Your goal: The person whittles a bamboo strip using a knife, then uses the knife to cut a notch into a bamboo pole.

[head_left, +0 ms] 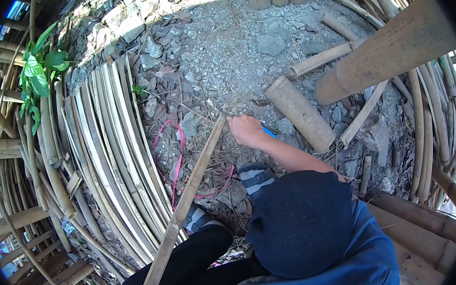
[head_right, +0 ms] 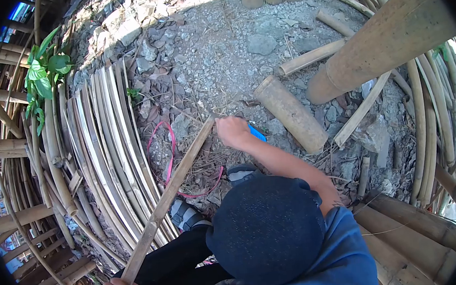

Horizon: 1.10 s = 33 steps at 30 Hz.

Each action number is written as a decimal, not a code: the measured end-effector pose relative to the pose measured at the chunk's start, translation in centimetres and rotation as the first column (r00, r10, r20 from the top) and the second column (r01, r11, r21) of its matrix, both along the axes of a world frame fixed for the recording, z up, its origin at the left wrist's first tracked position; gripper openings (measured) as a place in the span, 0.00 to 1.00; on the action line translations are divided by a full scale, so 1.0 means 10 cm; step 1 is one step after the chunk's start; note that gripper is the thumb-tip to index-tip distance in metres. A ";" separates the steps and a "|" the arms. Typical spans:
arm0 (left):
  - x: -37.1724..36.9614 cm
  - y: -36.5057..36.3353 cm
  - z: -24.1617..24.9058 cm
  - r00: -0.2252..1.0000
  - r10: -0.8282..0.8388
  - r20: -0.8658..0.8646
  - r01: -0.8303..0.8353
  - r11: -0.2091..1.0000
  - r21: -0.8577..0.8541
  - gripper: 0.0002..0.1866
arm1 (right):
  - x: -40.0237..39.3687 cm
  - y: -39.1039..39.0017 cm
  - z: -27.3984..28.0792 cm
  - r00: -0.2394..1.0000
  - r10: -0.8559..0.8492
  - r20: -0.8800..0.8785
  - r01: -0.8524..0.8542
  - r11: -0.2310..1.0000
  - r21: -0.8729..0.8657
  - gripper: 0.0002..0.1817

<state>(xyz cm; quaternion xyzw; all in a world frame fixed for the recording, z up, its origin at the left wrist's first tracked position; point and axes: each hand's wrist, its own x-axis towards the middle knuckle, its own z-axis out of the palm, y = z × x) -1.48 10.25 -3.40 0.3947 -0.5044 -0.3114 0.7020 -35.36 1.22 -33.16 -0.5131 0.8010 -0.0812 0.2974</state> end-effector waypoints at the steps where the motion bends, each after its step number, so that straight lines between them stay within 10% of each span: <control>1: -0.05 0.00 0.03 0.992 -0.071 -0.107 0.071 0.997 -0.005 0.23 | -0.07 -0.04 -0.03 1.000 0.003 0.001 -0.003 1.000 -0.007 0.30; 8: -0.05 -0.08 0.06 0.910 -0.201 -0.362 0.209 0.978 -0.017 0.24 | -0.01 0.15 0.32 0.972 -0.196 0.132 0.194 0.981 0.027 0.32; 15: 0.12 -0.20 -0.02 0.968 -0.041 -0.246 0.051 0.998 0.032 0.24 | 0.06 0.35 0.43 0.955 -0.221 0.199 0.258 0.948 -0.185 0.27; 23: 1.19 -0.47 -0.03 0.634 -0.773 0.026 0.770 0.634 0.071 0.24 | 0.46 0.60 0.08 0.896 -0.184 0.404 0.314 0.906 -0.285 0.16; 26: 1.24 -0.53 0.00 0.579 -0.801 0.151 0.793 0.596 0.124 0.18 | 0.57 0.62 0.23 0.800 -0.261 0.539 0.387 0.912 -0.133 0.19; 29: 0.60 -0.39 -0.14 0.861 -0.507 0.035 0.494 0.819 -0.294 0.17 | 0.64 0.62 0.24 0.872 -0.286 0.396 0.346 0.934 -0.089 0.24; 33: 0.00 -0.26 -0.07 0.986 -0.146 -0.078 0.115 0.944 -0.309 0.16 | 0.69 0.59 0.58 0.884 -0.142 0.446 0.228 0.962 -0.147 0.29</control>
